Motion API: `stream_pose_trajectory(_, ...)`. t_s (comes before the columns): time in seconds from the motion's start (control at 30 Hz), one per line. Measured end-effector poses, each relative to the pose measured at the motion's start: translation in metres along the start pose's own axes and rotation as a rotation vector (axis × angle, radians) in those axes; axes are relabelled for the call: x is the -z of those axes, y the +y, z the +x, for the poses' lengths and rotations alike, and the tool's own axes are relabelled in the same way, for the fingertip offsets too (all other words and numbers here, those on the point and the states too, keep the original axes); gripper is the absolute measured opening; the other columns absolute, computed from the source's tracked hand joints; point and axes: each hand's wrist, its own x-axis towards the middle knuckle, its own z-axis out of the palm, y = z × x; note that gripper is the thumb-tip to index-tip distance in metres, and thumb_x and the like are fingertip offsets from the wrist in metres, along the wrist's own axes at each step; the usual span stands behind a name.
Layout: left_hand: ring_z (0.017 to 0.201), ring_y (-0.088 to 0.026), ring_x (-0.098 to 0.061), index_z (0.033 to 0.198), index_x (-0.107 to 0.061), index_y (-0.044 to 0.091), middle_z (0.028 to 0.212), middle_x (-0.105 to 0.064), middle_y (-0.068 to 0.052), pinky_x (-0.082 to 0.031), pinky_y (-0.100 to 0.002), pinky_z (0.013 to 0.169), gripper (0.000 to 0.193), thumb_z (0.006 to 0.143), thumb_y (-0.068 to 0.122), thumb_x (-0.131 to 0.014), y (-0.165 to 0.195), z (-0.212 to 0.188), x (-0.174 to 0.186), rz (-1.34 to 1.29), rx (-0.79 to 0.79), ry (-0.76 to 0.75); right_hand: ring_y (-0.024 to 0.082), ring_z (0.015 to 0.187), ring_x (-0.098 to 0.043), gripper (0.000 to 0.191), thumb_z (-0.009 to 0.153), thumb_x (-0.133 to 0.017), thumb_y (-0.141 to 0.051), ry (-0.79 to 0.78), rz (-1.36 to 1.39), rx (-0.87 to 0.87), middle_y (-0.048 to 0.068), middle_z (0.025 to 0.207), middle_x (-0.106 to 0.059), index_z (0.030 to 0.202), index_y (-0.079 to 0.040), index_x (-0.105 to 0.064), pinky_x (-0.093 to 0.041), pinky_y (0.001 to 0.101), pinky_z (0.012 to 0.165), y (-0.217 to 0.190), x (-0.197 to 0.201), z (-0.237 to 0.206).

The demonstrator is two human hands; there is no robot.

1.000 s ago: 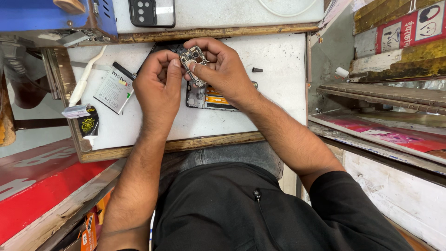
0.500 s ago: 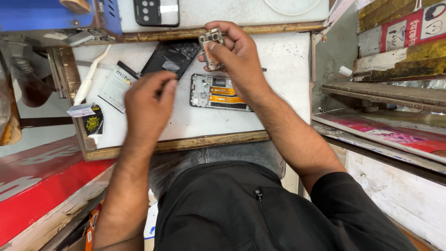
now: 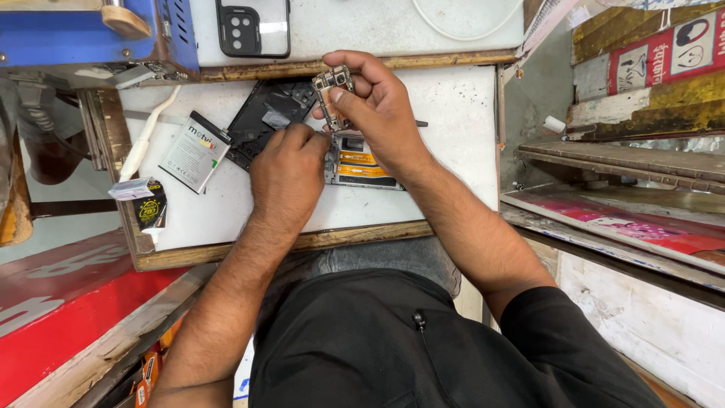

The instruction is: The person disassembles a smartphone, removes the camera module from the back cover, and transfers it to the phone's main body. They then place a new battery into the phone chassis.

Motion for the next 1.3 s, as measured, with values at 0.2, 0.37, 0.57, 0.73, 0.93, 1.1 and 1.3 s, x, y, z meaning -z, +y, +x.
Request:
stream_pose_trajectory(0.2, 0.09, -0.025, -0.067, 0.097, -0.073, 0.008, 0.097, -0.066, -0.006, -0.058, -0.038, 0.07, 0.007, 0.09, 0.008, -0.076, -0.024, -0.011, 0.013, -0.045, -0.032, -0.014, 0.018, 0.105, -0.075, 0.04, 0.11, -0.059, -0.007, -0.038, -0.011, 0.014, 0.01, 0.108, -0.071, 0.148, -0.001, -0.047, -0.066, 0.0311, 0.092, 0.007, -0.025, -0.002)
stream_pose_trajectory(0.37, 0.086, -0.028, -0.069, 0.098, -0.07, 0.004, 0.094, -0.069, -0.008, -0.056, -0.04, 0.073, 0.01, 0.091, 0.008, -0.078, -0.053, -0.028, 0.038, -0.304, 0.015, 0.037, 0.015, 0.105, -0.075, 0.041, 0.109, -0.06, -0.009, -0.027, -0.088, -0.022, 0.008, 0.11, -0.071, 0.147, -0.004, -0.048, -0.067, 0.0269, 0.078, 0.012, -0.055, -0.001)
stream_pose_trajectory(0.57, 0.081, -0.007, -0.066, 0.108, -0.063, -0.001, 0.096, -0.071, -0.005, -0.054, -0.021, 0.068, 0.008, 0.101, -0.002, -0.068, -0.099, -0.054, 0.064, -1.068, 0.451, 0.118, 0.01, 0.103, -0.074, 0.042, 0.108, -0.06, -0.01, -0.054, -0.246, -0.064, 0.005, 0.112, -0.074, 0.148, -0.007, -0.049, -0.069, 0.0243, 0.077, 0.027, -0.098, -0.005)
stream_pose_trajectory(0.73, 0.092, -0.008, -0.071, 0.118, -0.067, -0.004, 0.104, -0.074, -0.007, -0.06, -0.022, 0.08, 0.013, 0.105, -0.002, -0.066, -0.12, -0.061, 0.091, -1.03, 0.355, 0.147, 0.009, 0.095, -0.072, 0.043, 0.107, -0.06, -0.01, -0.094, -0.276, -0.097, 0.005, 0.105, -0.074, 0.148, -0.007, -0.05, -0.067, 0.024, 0.073, 0.031, -0.133, -0.005)
stream_pose_trajectory(0.93, 0.098, -0.01, -0.074, 0.119, -0.068, -0.003, 0.106, -0.076, -0.008, -0.062, -0.023, 0.085, 0.015, 0.104, 0.0, -0.069, -0.128, -0.068, 0.111, -0.996, 0.363, 0.13, 0.008, 0.094, -0.074, 0.042, 0.106, -0.059, -0.012, -0.114, -0.227, -0.124, 0.006, 0.105, -0.075, 0.147, -0.007, -0.049, -0.068, 0.0238, 0.072, 0.025, -0.159, -0.002)
stream_pose_trajectory(1.1, 0.099, -0.011, -0.074, 0.119, -0.068, -0.003, 0.107, -0.076, -0.009, -0.062, -0.023, 0.086, 0.017, 0.102, -0.001, -0.071, -0.115, -0.062, 0.116, -0.974, 0.373, 0.15, 0.009, 0.092, -0.073, 0.036, 0.105, -0.065, -0.014, -0.138, -0.188, -0.125, 0.006, 0.103, -0.076, 0.137, -0.004, -0.052, -0.066, 0.0245, 0.071, 0.016, -0.151, 0.001)
stream_pose_trajectory(1.3, 0.096, -0.01, -0.074, 0.12, -0.069, -0.003, 0.105, -0.077, -0.008, -0.061, -0.023, 0.083, 0.017, 0.103, 0.0, -0.071, -0.063, -0.048, 0.124, -0.972, 0.387, 0.177, 0.006, 0.085, -0.069, 0.034, 0.102, -0.07, -0.018, -0.162, -0.104, -0.177, 0.004, 0.1, -0.076, 0.13, -0.001, -0.061, -0.058, 0.021, 0.066, -0.028, -0.114, -0.003)
